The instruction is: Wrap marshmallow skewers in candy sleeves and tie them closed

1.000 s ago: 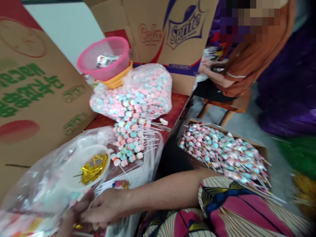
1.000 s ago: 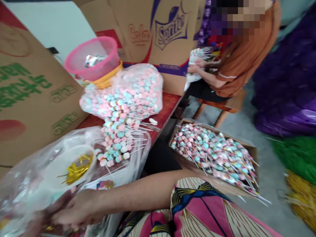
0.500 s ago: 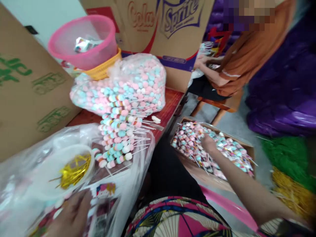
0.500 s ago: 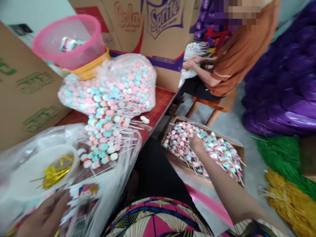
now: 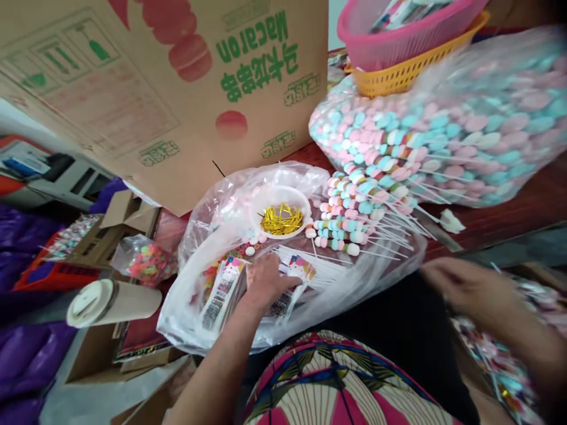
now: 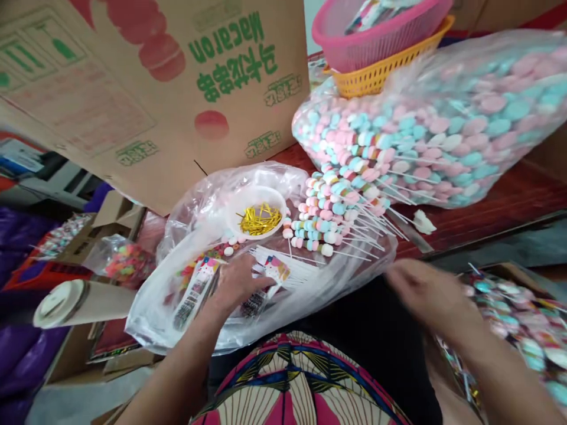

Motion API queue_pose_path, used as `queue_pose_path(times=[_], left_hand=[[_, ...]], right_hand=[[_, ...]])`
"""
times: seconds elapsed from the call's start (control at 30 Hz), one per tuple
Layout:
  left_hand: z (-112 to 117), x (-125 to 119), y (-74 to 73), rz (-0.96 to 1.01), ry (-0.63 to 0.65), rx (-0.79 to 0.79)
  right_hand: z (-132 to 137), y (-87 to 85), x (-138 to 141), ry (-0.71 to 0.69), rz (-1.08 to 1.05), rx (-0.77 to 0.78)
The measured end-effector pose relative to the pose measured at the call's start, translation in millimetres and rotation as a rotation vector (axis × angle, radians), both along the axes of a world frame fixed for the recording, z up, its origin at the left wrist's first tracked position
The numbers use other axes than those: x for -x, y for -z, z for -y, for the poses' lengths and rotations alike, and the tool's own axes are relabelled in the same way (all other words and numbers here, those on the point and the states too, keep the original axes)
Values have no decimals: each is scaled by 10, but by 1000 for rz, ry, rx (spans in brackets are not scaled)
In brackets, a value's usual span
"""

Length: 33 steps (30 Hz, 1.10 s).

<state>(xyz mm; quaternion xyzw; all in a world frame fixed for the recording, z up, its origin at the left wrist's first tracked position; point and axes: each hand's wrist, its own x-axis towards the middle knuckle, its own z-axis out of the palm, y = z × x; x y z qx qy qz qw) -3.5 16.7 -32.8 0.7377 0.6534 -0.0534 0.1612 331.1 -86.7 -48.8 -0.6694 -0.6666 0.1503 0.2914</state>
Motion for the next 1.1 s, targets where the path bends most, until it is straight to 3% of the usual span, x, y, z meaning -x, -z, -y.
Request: queue_pose_path(times=[0.17,0.27,0.37,0.47,0.6,0.83,0.97,1.03,1.1], left_hand=[[-64,60,62,163,6,142],[-74,134,60,191,2,103],[-68,103,78,137,-76,84],[-74,73,98,155,-120,115],[-62,139,117,271,-64,60],[-46,118,182,157,-182,49],[-63,155,49,252,-35,4],[-70,182,-80,281,69,-18],[-80,197,-215,308,214,-30]], right_hand=[[-384,-42,1096,-267,-7,56],[-618,-86,1439,-304,84,18],[-768,-56,1610,-378,315,93],[-820,44,1713,-440,443,144],[-802,151,1748,-419,466,134],[-742,262,1714,-382,420,46],[-806,194,1587,-296,299,-53],[-861,63,1557,-217,181,-169],[-906,-87,1582,-239,3,-229]])
